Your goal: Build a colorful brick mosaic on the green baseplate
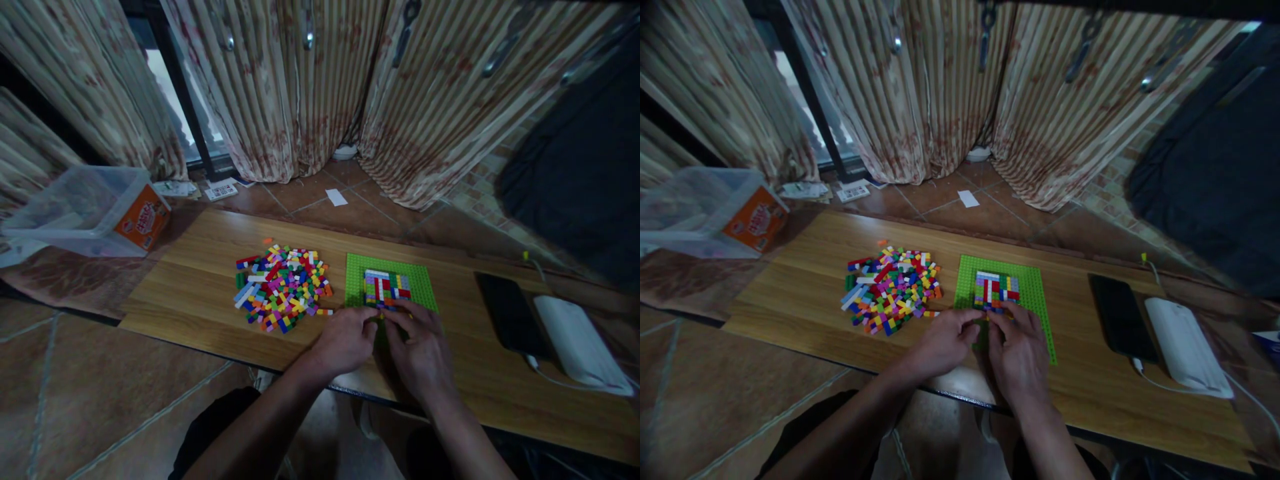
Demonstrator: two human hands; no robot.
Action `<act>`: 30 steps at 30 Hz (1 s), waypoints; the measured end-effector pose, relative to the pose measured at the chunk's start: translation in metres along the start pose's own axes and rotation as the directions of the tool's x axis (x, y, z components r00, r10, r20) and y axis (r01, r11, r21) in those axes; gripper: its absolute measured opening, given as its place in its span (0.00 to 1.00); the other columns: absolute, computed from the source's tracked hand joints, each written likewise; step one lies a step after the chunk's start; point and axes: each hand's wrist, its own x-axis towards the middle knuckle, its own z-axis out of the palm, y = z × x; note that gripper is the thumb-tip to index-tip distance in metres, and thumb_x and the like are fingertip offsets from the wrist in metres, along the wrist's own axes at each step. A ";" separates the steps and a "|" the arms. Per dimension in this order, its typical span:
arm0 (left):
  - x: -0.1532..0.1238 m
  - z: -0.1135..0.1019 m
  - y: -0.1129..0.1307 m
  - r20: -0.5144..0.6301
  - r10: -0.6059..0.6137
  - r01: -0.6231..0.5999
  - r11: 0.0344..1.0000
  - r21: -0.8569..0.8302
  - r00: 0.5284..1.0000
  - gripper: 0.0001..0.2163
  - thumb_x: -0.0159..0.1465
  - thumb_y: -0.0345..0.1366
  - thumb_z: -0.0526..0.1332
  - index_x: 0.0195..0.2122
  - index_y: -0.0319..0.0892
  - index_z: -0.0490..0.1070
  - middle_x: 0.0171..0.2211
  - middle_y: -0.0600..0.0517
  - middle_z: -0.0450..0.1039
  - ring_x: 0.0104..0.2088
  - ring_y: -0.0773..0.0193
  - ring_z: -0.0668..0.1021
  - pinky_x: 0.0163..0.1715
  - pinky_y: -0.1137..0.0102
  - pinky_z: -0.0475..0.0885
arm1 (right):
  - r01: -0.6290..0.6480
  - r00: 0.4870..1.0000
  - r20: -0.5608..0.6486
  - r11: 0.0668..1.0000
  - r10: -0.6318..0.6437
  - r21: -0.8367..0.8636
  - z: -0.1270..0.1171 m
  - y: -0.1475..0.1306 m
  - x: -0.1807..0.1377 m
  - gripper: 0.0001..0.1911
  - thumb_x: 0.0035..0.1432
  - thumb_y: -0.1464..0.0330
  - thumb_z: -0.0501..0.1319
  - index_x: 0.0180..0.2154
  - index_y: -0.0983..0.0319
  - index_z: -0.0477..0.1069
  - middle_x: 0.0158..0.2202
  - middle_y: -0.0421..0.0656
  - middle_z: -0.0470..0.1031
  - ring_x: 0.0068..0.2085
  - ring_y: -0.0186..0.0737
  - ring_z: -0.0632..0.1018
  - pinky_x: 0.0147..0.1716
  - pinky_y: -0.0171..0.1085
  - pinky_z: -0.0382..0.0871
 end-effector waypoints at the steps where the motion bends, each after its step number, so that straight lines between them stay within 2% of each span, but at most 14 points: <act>1: -0.001 0.001 0.000 -0.003 0.002 -0.002 1.000 0.016 1.000 0.16 0.64 0.31 0.51 0.44 0.43 0.78 0.38 0.48 0.81 0.35 0.59 0.79 0.38 0.67 0.72 | 0.003 1.000 -0.002 1.000 -0.003 -0.004 0.000 0.000 0.000 0.13 0.62 0.65 0.56 0.41 0.60 0.80 0.49 0.50 0.76 0.50 0.54 0.73 0.47 0.54 0.70; 5: -0.003 0.001 0.000 -0.017 0.028 -0.027 0.998 0.049 0.999 0.15 0.64 0.31 0.53 0.47 0.43 0.77 0.37 0.48 0.81 0.35 0.59 0.80 0.36 0.68 0.72 | 0.022 1.000 -0.021 1.000 -0.022 0.011 0.001 0.003 0.000 0.14 0.63 0.64 0.56 0.40 0.61 0.79 0.48 0.50 0.76 0.49 0.53 0.74 0.47 0.54 0.70; 8: -0.006 -0.011 -0.002 -0.092 0.042 -0.036 0.997 0.062 0.995 0.14 0.64 0.32 0.54 0.47 0.43 0.76 0.33 0.50 0.80 0.32 0.62 0.78 0.34 0.70 0.71 | 0.032 0.997 -0.072 0.998 -0.029 0.045 0.002 0.003 0.002 0.14 0.63 0.62 0.57 0.38 0.61 0.80 0.45 0.50 0.78 0.46 0.51 0.76 0.46 0.53 0.70; 12: -0.019 -0.051 -0.011 -0.251 -0.005 0.019 0.998 0.052 0.968 0.07 0.63 0.33 0.58 0.38 0.41 0.76 0.32 0.52 0.78 0.31 0.65 0.77 0.32 0.72 0.69 | 0.009 0.990 -0.143 0.991 0.010 0.131 -0.001 -0.002 0.007 0.13 0.63 0.62 0.58 0.39 0.61 0.79 0.43 0.49 0.79 0.44 0.48 0.77 0.47 0.49 0.71; 14: -0.028 -0.073 -0.019 -0.311 -0.041 0.083 0.989 0.122 0.949 0.05 0.59 0.33 0.62 0.35 0.41 0.75 0.33 0.53 0.77 0.33 0.64 0.77 0.33 0.72 0.68 | -0.023 0.985 -0.166 0.983 0.053 0.180 -0.002 -0.005 0.010 0.13 0.63 0.63 0.59 0.40 0.61 0.79 0.42 0.48 0.79 0.45 0.47 0.78 0.47 0.47 0.72; 17: -0.038 -0.095 -0.031 -0.326 -0.056 0.154 0.947 0.282 0.944 0.08 0.55 0.36 0.67 0.36 0.42 0.75 0.31 0.54 0.76 0.30 0.65 0.75 0.31 0.72 0.66 | -0.067 0.979 -0.170 0.969 0.110 0.239 -0.003 -0.007 0.013 0.12 0.63 0.63 0.59 0.40 0.61 0.79 0.41 0.47 0.79 0.45 0.45 0.79 0.48 0.46 0.72; 20: -0.041 -0.099 -0.039 -0.324 -0.044 0.179 0.899 0.399 0.945 0.10 0.55 0.34 0.67 0.38 0.43 0.75 0.32 0.54 0.76 0.31 0.64 0.76 0.32 0.71 0.66 | -0.092 0.976 -0.164 0.957 0.142 0.275 -0.003 -0.008 0.015 0.11 0.62 0.63 0.59 0.39 0.61 0.78 0.41 0.47 0.79 0.44 0.45 0.79 0.48 0.45 0.72; 24: -0.037 -0.095 -0.039 -0.311 -0.055 0.201 0.864 0.462 0.949 0.08 0.56 0.30 0.65 0.37 0.44 0.76 0.33 0.53 0.77 0.31 0.63 0.77 0.31 0.71 0.65 | -0.097 0.977 -0.152 0.950 0.147 0.297 -0.001 -0.009 0.016 0.10 0.62 0.64 0.59 0.38 0.60 0.78 0.40 0.46 0.79 0.43 0.44 0.79 0.47 0.44 0.72; 27: -0.033 -0.097 -0.036 -0.290 -0.066 0.202 0.860 0.469 0.955 0.05 0.57 0.28 0.63 0.33 0.44 0.76 0.31 0.53 0.76 0.30 0.64 0.76 0.29 0.71 0.63 | -0.099 0.979 -0.139 0.943 0.150 0.317 0.000 -0.009 0.016 0.10 0.62 0.64 0.60 0.38 0.60 0.78 0.40 0.46 0.79 0.42 0.43 0.79 0.46 0.44 0.72; 30: -0.032 -0.100 -0.034 -0.294 -0.044 0.166 0.899 0.404 0.955 0.03 0.59 0.30 0.63 0.32 0.42 0.76 0.30 0.53 0.77 0.30 0.65 0.76 0.30 0.72 0.64 | -0.125 0.971 -0.148 0.927 0.187 0.354 -0.002 -0.009 0.018 0.10 0.61 0.63 0.61 0.37 0.59 0.78 0.40 0.45 0.80 0.43 0.43 0.79 0.46 0.44 0.72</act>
